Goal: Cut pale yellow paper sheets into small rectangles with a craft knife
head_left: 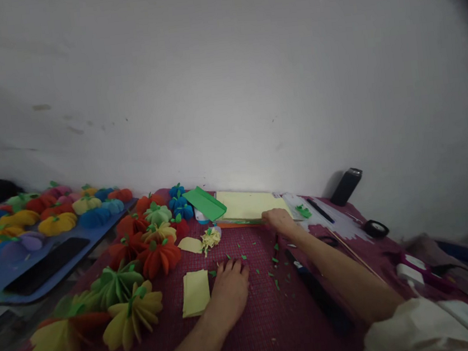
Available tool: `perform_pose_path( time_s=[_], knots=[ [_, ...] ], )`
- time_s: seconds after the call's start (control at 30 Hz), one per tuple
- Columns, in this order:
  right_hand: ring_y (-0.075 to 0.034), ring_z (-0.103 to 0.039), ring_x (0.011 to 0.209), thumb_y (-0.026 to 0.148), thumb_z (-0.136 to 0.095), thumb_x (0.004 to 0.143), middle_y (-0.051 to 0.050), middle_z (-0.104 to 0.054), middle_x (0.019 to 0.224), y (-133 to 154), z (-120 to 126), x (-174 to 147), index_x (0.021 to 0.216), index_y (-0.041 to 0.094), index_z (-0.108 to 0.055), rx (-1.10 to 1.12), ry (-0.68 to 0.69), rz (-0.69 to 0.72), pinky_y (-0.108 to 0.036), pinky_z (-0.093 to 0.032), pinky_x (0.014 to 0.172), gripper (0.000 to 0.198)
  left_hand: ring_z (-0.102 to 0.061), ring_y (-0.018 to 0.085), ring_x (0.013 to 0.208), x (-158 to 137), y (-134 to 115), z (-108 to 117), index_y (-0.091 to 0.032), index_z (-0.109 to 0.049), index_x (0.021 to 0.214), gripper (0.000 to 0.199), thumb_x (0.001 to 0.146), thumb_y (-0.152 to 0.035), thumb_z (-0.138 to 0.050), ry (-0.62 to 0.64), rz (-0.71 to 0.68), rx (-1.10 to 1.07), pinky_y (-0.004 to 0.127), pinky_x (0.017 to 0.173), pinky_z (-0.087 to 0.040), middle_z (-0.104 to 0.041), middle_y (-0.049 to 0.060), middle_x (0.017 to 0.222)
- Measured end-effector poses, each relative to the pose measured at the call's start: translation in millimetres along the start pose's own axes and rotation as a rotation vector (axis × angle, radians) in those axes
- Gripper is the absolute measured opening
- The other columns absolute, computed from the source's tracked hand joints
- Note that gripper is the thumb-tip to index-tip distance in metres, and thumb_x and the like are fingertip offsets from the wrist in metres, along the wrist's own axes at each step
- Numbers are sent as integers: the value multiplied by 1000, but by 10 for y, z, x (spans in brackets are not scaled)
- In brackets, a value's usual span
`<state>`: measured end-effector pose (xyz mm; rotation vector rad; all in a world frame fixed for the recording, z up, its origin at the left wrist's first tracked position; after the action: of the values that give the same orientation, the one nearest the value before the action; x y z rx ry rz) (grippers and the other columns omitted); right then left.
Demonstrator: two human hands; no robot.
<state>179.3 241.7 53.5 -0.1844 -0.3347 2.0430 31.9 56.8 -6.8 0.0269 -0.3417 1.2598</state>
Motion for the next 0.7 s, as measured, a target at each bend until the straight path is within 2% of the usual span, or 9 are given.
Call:
perform_pose_path(
  time_s=[0.23,0.43,0.57,0.7],
  knots=[
    [-19,-57,83,39,-40,83,-10,-63,85,-161,-8,-60,90,18,-61,54,-50,-76,-24,-35,64,30,-41,24,107,7,-5,14,-21,-48,110,31,81,-20,-37,25,2,-7,44,89,-29,-50,8,113],
    [-19,-57,79,49,-39,80,-11,-64,82,-150,-133,-57,84,16,-62,104,-51,-72,-23,-33,61,40,-40,25,108,-4,8,-16,-21,-47,113,33,82,-20,-36,24,5,-19,45,89,-29,-51,8,111],
    [-16,-58,78,44,-30,86,-8,-65,82,-121,-192,-4,80,17,-64,155,-25,-2,-21,-33,62,44,-40,25,108,-14,6,-2,-21,-46,114,34,82,-20,-34,21,3,-14,46,90,-28,-50,9,114],
    [-13,-57,78,34,-35,85,-6,-66,86,-131,-208,34,80,17,-65,189,-10,25,-19,-33,64,34,-39,24,109,-15,-1,24,-21,-45,114,34,82,-20,-35,26,3,-8,45,90,-29,-49,9,114]
  ],
)
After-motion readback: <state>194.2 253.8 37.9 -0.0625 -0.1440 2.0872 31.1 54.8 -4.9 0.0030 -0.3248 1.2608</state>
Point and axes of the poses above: each hand's wrist, its own x-axis towards the middle knuckle, its own z-axis out of the back of the hand, y = z × x, the point moved 2 cm from there along x, towards the middle knuckle
